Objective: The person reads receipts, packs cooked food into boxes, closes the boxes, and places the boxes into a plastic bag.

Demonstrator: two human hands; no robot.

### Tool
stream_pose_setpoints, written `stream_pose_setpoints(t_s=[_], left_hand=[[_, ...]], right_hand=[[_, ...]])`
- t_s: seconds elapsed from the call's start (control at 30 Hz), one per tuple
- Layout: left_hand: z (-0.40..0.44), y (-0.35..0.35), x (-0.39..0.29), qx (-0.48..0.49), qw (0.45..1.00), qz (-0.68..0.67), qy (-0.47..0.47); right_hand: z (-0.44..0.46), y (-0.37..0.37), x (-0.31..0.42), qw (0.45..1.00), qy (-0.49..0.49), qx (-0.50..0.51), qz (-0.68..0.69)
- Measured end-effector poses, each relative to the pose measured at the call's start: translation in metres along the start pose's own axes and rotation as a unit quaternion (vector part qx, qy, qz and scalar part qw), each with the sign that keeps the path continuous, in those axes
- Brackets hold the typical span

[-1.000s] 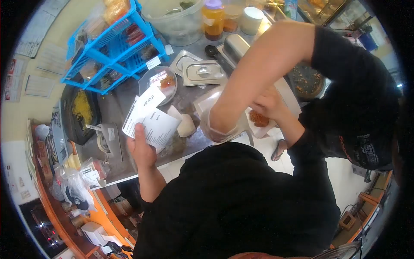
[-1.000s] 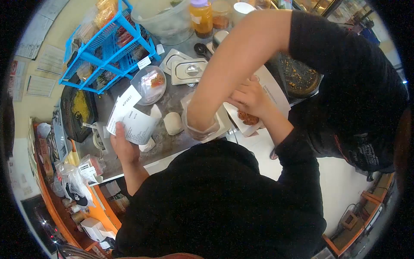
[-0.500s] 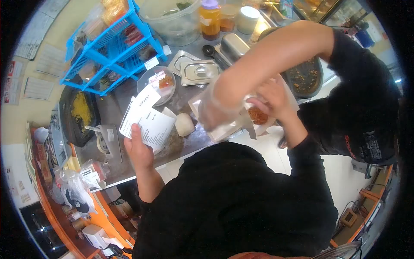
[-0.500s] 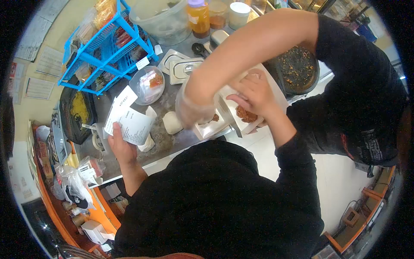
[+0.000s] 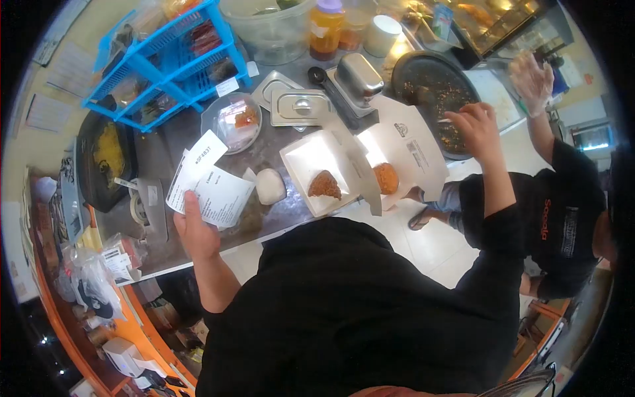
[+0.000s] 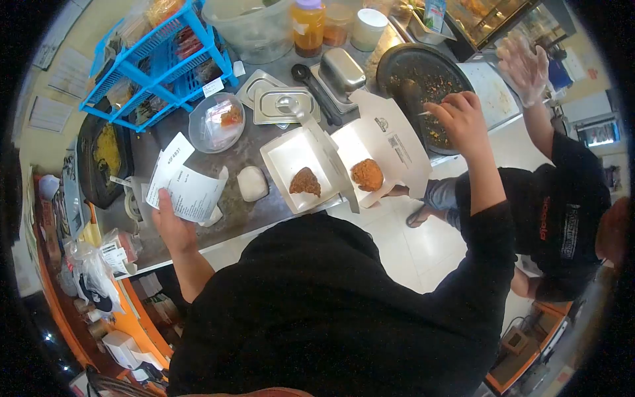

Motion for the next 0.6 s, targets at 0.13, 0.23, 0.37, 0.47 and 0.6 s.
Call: stream_pose_setpoints(t_s=[0.13,0.23,0.37,0.47,0.6], left_hand=[[0.0,0.009,0.003,-0.008,1.0,0.0,0.001],[-0.003,0.006,0.0,-0.007,1.0,-0.006,-0.013],[-0.005,0.004,-0.002,-0.002,1.0,-0.002,-0.023],[-0.007,0.0,-0.003,-0.001,1.0,0.003,-0.022],[-0.012,-0.003,-0.003,-0.002,1.0,0.018,-0.024]], right_hand=[[-0.011,-0.019,0.011,0.997,0.05,-0.017,0.051],[-0.011,-0.027,0.02,0.996,0.05,-0.014,0.067],[-0.01,-0.03,0.022,0.994,0.048,-0.067,0.067],[-0.01,-0.033,0.022,0.992,0.039,-0.1,0.073],[-0.004,-0.035,0.033,0.986,0.04,-0.126,0.105]])
Point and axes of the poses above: each hand's wrist, its own z-axis towards the middle knuckle, its own y-axis out of the back of the hand, x = y × z, the point moved 7 cm from there along z, towards the middle knuckle, and after that the axes turned 15 degrees about -x, right-handed, at the moved point
